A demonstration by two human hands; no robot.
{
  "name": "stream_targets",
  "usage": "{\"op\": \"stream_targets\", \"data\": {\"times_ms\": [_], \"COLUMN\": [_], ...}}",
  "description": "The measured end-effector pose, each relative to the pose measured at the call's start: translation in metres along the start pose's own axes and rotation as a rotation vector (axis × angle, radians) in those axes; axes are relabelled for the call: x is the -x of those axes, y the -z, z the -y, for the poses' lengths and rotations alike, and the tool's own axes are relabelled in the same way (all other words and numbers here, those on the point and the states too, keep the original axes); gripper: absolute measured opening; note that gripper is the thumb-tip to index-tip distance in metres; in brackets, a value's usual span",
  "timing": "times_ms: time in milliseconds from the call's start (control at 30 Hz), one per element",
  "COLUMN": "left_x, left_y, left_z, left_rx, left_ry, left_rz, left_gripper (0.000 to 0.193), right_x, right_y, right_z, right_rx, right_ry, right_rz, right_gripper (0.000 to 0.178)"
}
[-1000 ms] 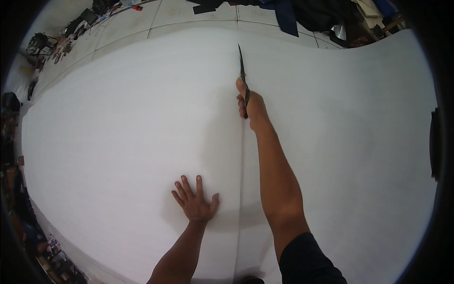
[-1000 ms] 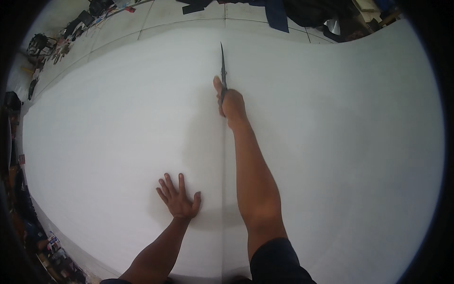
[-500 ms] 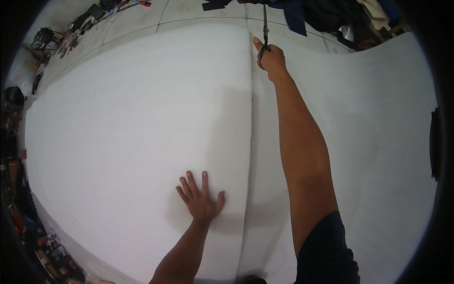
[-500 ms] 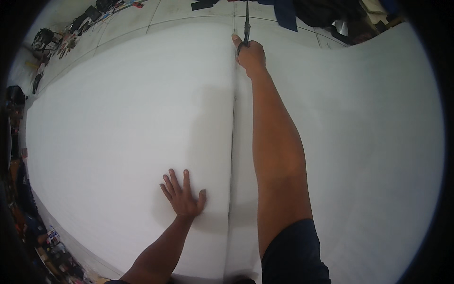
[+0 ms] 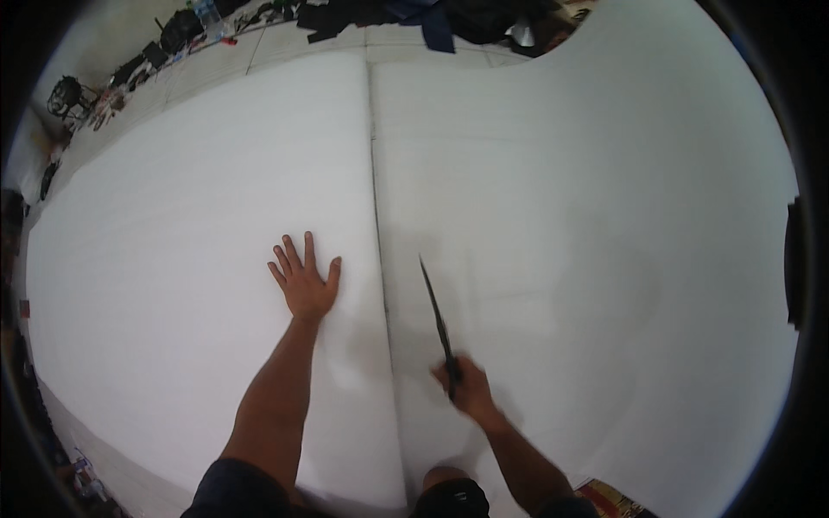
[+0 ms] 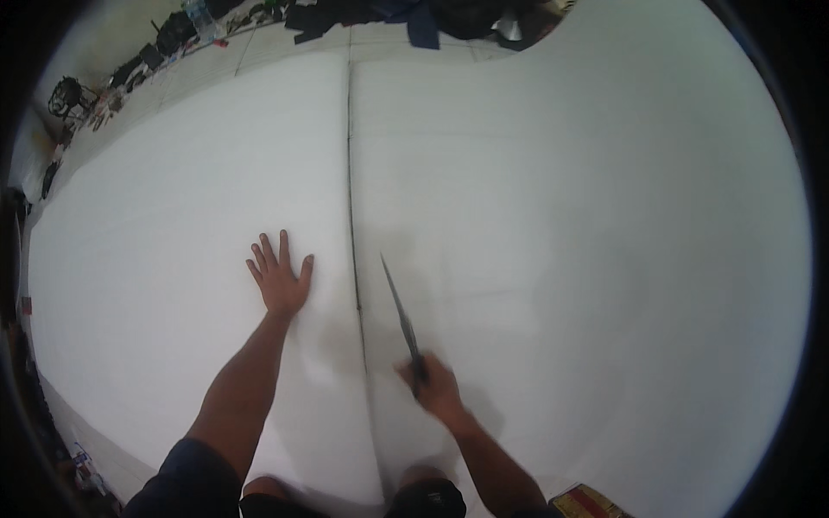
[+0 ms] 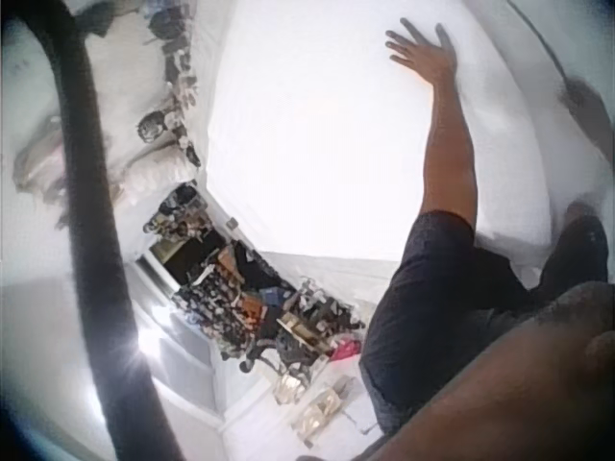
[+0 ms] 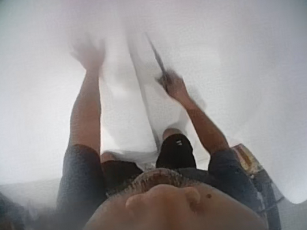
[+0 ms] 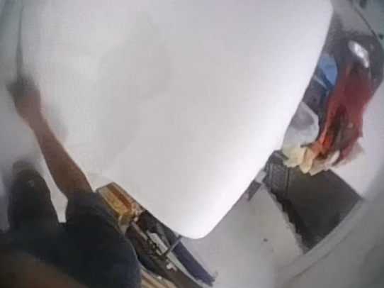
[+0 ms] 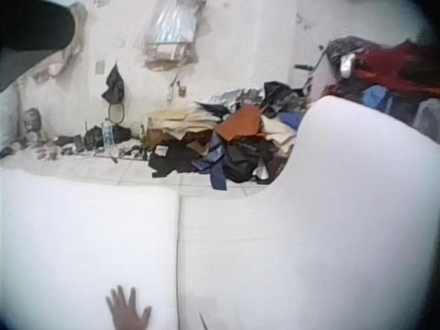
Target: The person sits on the floor and uses scissors to cut a large white foam sheet into smaller rectangular pieces. The person repeatedly folds the foam, cuts along the fold, and separates the pieces.
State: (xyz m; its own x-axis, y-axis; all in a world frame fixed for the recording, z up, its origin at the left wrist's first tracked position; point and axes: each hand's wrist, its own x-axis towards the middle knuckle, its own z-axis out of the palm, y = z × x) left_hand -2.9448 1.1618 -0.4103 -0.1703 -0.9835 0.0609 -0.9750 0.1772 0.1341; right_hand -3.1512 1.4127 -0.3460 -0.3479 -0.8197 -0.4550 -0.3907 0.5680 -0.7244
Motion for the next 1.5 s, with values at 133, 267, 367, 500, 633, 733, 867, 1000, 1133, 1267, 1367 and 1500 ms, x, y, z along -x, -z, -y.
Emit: {"op": "stream_targets", "data": {"times_ms": [133, 267, 367, 500, 633, 733, 867, 1000, 1133, 1267, 1367, 1500], "left_x": [0.031, 0.143, 0.234, 0.357, 0.448, 0.522, 0.504, 0.604, 0.604, 0.585, 0.547, 0.516], "left_y": [0.01, 0.03, 0.066, 0.158, 0.199, 0.216, 0.191, 0.165, 0.131, 0.095, 0.08, 0.064], "left_z": [-0.002, 0.005, 0.045, 0.112, 0.236, 0.368, 0.318, 0.359, 0.349, 0.363, 0.348, 0.32], "left_rx": [0.051, 0.116, 0.284, 0.457, 0.495, 0.356, 1.222, 1.18, 1.191, 1.048, 1.366, 1.426], "left_ry": [-0.185, -0.29, -0.276, -0.175, 0.326, 0.83, 1.174, 1.375, 1.345, 0.977, 1.386, 1.356], "left_rz": [0.109, 0.271, 0.447, 0.212, -0.146, -0.246, -0.092, -0.069, 0.086, 0.148, 0.165, 0.103], "left_gripper": [0.08, 0.085, 0.078, 0.059, 0.05, 0.053, 0.061, 0.061, 0.059, 0.056, 0.053, 0.05], "right_x": [0.194, 0.344, 0.425, 0.452, 0.452, 0.473, 0.419, 0.407, 0.365, 0.309, 0.274, 0.225], "right_y": [0.038, 0.045, 0.017, -0.01, -0.04, -0.081, 0.004, 0.027, 0.091, 0.073, -0.011, -0.113], "right_z": [-0.101, -0.201, -0.243, -0.269, -0.282, -0.314, -0.535, -0.439, -0.247, -0.081, -0.015, -0.075], "right_rx": [0.148, 0.307, 0.389, 0.422, 0.404, 0.378, 0.693, 1.075, 0.619, -0.096, -0.003, 0.53], "right_ry": [-0.191, -0.493, -0.577, -0.366, -0.148, -0.076, -0.09, -0.126, 0.134, 0.282, 0.064, -0.075], "right_rz": [-0.106, -0.2, -0.217, -0.296, -0.392, -0.338, -0.31, 0.506, -0.36, -0.279, -0.029, 0.027], "right_gripper": [0.038, 0.049, 0.037, 0.044, 0.052, 0.059, 0.066, 0.039, 0.033, 0.035, 0.049, 0.089]}}
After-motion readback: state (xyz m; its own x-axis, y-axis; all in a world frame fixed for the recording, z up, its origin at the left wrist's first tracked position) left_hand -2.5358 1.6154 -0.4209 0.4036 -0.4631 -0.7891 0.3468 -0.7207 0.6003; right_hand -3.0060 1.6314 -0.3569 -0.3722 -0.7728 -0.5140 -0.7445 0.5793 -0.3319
